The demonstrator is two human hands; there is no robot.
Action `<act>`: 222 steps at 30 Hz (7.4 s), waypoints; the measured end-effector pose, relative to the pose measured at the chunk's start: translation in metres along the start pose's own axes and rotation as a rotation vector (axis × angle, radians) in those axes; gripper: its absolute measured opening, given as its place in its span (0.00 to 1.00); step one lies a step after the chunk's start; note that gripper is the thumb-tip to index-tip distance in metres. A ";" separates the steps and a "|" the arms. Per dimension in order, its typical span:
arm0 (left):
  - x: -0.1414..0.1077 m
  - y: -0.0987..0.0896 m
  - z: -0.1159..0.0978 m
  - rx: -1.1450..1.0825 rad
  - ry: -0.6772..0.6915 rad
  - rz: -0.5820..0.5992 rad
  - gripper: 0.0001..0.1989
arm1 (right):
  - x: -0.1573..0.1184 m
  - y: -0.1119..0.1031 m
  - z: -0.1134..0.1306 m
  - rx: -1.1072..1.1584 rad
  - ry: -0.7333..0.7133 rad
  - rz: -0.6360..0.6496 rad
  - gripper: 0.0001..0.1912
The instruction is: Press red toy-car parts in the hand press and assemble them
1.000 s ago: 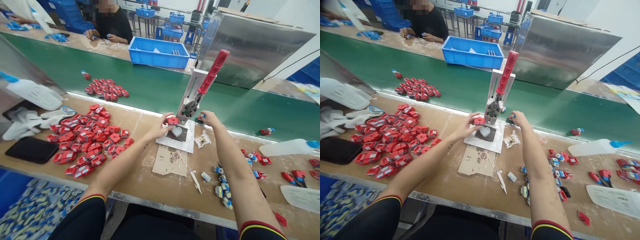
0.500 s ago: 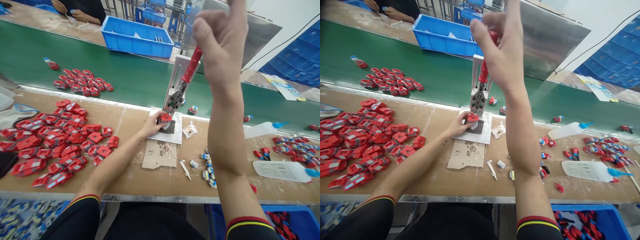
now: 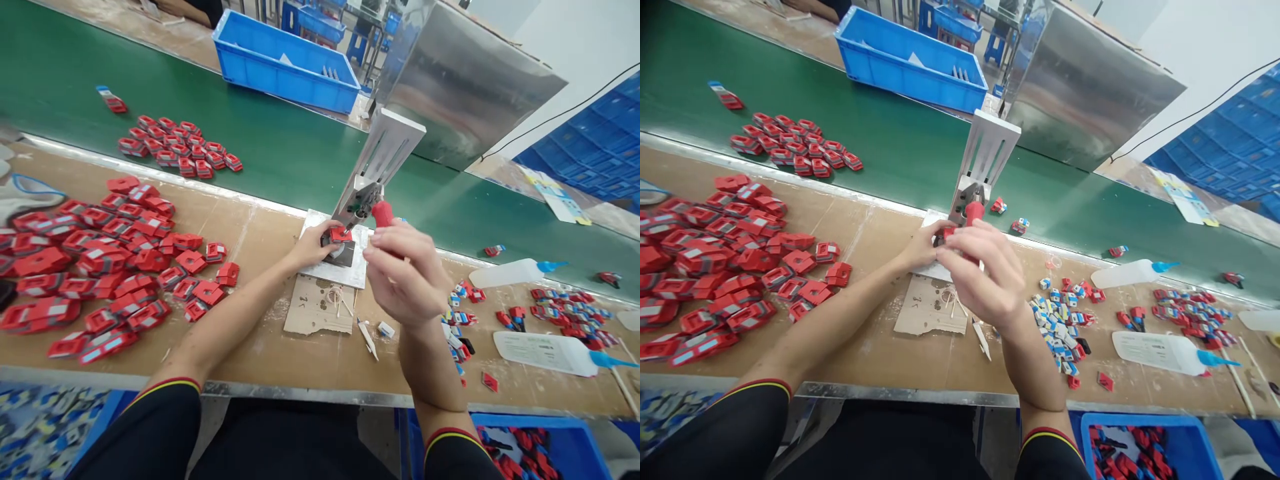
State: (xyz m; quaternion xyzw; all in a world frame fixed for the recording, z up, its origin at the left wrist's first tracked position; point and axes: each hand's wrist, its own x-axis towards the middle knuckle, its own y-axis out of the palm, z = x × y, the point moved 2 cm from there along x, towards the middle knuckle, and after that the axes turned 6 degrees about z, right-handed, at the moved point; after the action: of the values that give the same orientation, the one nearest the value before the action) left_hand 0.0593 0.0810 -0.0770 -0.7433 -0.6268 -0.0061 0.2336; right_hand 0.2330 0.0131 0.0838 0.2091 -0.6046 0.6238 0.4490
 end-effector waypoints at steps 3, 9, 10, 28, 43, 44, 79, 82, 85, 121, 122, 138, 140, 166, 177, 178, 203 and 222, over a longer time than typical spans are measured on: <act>0.001 0.001 0.001 -0.015 -0.020 -0.014 0.24 | -0.029 0.011 -0.008 0.022 0.102 0.082 0.19; 0.001 0.001 -0.002 -0.040 -0.007 -0.014 0.23 | -0.070 0.030 -0.012 -0.072 0.131 0.061 0.10; 0.001 0.001 -0.002 -0.042 -0.003 -0.017 0.23 | -0.071 0.032 -0.012 -0.050 0.171 0.021 0.09; 0.002 0.007 0.002 -0.018 0.021 -0.041 0.23 | 0.000 0.019 0.003 1.327 1.203 0.195 0.14; 0.001 0.009 0.003 0.014 0.006 -0.054 0.24 | -0.014 0.030 -0.001 1.305 1.222 0.167 0.16; 0.001 0.009 0.003 0.011 0.011 -0.056 0.24 | -0.013 0.031 -0.002 1.302 1.232 0.171 0.17; -0.004 0.019 0.009 0.153 -0.005 -0.084 0.26 | -0.038 0.070 -0.013 0.929 1.099 0.044 0.25; -0.004 0.019 0.011 0.163 -0.005 -0.084 0.25 | -0.049 0.090 -0.027 0.870 1.018 -0.034 0.27; -0.004 0.019 0.010 0.153 -0.010 -0.082 0.24 | -0.057 0.108 -0.044 0.807 0.964 -0.111 0.29; 0.089 -0.145 0.061 0.927 -0.167 0.496 0.12 | -0.132 0.022 0.023 0.107 0.639 0.068 0.06; 0.077 -0.145 0.056 0.926 -0.139 0.544 0.10 | -0.130 0.023 0.021 0.116 0.633 0.067 0.06; 0.139 -0.133 0.040 0.807 -0.029 0.309 0.19 | -0.128 0.024 0.013 0.160 0.652 0.104 0.07; 0.167 -0.104 0.051 0.804 -0.009 0.420 0.19 | -0.131 0.020 0.014 0.148 0.650 0.131 0.07; 0.124 -0.176 0.032 0.833 -0.222 0.500 0.24 | -0.137 0.025 -0.005 0.155 0.598 0.224 0.07; 0.160 -0.160 0.087 0.981 -0.323 0.710 0.23 | -0.165 0.018 -0.008 0.123 0.595 0.298 0.07; 0.150 -0.166 0.085 0.971 -0.316 0.751 0.22 | -0.164 0.019 -0.008 0.128 0.604 0.303 0.06; 0.063 -0.227 0.044 0.957 -0.579 0.242 0.31 | -0.141 0.025 -0.001 0.173 0.587 0.227 0.06; 0.021 -0.227 0.026 0.705 -0.435 0.329 0.21 | -0.158 0.017 0.019 0.160 0.621 0.225 0.06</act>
State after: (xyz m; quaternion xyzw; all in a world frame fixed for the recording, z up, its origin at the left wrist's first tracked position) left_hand -0.1557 0.1339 -0.0164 -0.6921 -0.4984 0.4019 0.3334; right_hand 0.2945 -0.0508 -0.0497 -0.0245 -0.4075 0.7489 0.5220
